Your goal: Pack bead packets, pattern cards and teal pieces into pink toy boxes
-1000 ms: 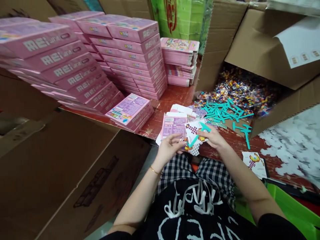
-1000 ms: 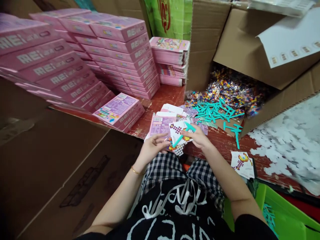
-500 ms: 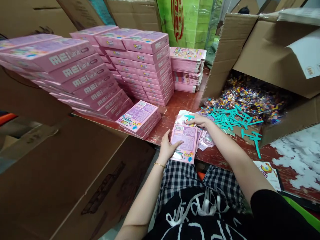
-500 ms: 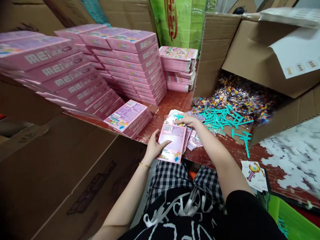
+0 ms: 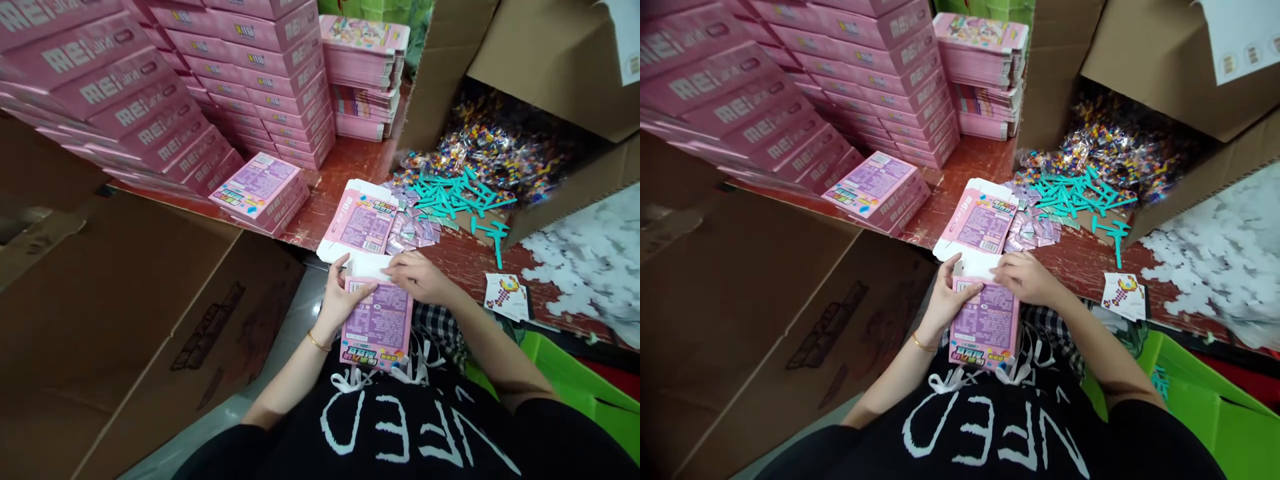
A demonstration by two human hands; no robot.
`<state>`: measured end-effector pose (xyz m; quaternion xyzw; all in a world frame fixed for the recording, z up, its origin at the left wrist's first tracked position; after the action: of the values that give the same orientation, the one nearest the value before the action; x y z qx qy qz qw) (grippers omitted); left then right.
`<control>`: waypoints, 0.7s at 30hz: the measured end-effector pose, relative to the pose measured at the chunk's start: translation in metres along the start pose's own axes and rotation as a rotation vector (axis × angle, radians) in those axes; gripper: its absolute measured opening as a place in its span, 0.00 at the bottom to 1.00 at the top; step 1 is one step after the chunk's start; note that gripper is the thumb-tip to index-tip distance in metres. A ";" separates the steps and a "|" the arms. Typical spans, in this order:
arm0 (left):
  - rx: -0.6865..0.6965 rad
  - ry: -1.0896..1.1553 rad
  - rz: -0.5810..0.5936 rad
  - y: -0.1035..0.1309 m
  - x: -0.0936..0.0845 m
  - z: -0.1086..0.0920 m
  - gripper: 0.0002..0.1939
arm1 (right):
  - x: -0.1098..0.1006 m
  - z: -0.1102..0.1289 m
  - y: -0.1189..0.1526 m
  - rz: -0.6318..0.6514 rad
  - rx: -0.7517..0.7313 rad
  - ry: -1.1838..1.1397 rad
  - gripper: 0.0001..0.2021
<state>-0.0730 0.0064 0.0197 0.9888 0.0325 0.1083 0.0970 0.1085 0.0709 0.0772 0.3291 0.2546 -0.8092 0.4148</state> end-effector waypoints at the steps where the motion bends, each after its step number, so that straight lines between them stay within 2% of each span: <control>1: 0.023 -0.020 0.014 0.001 0.003 0.003 0.46 | 0.000 -0.002 0.011 -0.077 0.060 -0.014 0.14; 3: 0.065 -0.093 0.041 0.002 0.006 0.006 0.45 | -0.002 -0.008 0.028 -0.209 0.148 -0.076 0.13; 4: 0.083 -0.137 0.050 0.002 0.008 0.005 0.44 | -0.003 -0.010 0.033 -0.234 0.171 -0.116 0.13; 9: 0.172 -0.267 0.108 0.008 0.021 -0.012 0.41 | -0.008 -0.014 0.025 -0.067 0.277 -0.247 0.12; 12: 0.186 -0.293 0.150 0.015 0.032 -0.023 0.43 | -0.017 -0.007 0.012 -0.081 0.391 -0.133 0.08; 15: 0.186 -0.302 0.147 0.019 0.035 -0.028 0.43 | -0.030 0.001 0.006 -0.080 0.345 -0.055 0.05; 19: 0.196 -0.268 0.101 0.022 0.032 -0.027 0.43 | -0.047 -0.004 0.017 0.142 0.312 -0.249 0.09; 21: 0.192 -0.241 0.113 0.023 0.033 -0.026 0.45 | -0.054 -0.005 0.021 0.251 0.333 -0.244 0.10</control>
<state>-0.0454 -0.0083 0.0556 0.9996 -0.0247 -0.0095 -0.0012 0.1517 0.0903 0.1113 0.3220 0.0225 -0.8158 0.4799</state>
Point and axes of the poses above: each hand's wrist, its own y-axis away from the middle knuckle, its own x-axis out of the palm, z = x × y, the point moved 4 cm from there along -y, towards the middle knuckle, and after that the axes turned 9 degrees about z, right-handed, at the moved point
